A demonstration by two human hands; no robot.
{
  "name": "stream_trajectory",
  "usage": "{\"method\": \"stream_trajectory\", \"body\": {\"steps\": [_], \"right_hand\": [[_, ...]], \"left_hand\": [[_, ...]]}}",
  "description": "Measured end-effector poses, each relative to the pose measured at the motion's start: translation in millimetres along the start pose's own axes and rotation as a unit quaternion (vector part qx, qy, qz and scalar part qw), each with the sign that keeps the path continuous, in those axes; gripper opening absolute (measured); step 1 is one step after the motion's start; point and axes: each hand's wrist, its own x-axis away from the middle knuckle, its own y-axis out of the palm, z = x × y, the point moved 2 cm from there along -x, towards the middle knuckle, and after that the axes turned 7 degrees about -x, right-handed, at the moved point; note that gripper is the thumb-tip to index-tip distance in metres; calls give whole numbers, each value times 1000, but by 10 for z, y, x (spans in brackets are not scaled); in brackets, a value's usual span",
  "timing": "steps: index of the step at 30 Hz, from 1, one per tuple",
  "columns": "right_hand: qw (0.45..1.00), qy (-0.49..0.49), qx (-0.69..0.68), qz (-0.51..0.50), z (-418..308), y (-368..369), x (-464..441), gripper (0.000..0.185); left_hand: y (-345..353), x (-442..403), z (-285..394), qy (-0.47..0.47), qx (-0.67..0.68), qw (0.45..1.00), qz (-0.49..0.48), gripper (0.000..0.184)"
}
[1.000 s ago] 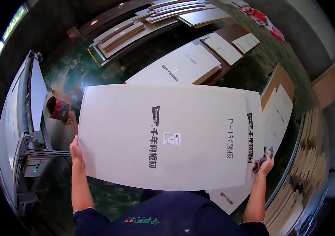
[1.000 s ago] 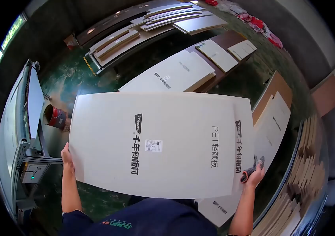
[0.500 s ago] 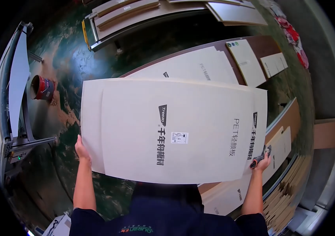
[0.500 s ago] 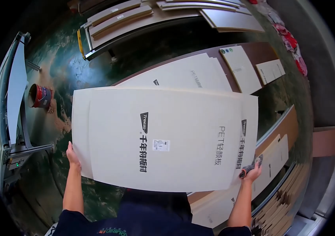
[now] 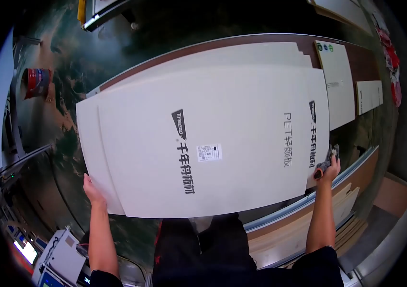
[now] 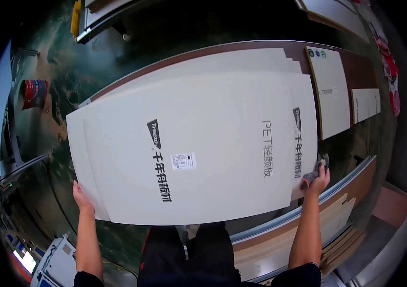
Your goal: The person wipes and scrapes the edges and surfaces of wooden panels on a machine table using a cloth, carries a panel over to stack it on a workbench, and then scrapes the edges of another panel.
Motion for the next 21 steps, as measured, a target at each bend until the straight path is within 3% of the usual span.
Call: {"method": "stream_trajectory", "body": {"steps": [4,11,17,18,19,20,21], "right_hand": [[997,15,13,-80,153,453,-507,25],[993,40,-3,-111,261,835,-1012,24],[990,-14,96,-103,554,924,-1260,26],[979,-81,153,-110,573,935,-1203,24],[949,-136,266,-103,524,953,-1060,25],[902,-189,375,-95,390,993,-884,27],[841,-237,479,-85,239,940,-667,29]], "left_hand": [[302,-34,-146,-7,2,999,33,41],[329,-84,-558,-26,47,997,57,41],[596,-194,-821,51,-67,982,166,43],[640,-168,-776,50,-255,946,192,45],[775,12,-564,45,-437,873,212,46],[853,147,-421,36,-601,766,224,47],[681,277,-364,87,-651,700,279,48]]}}
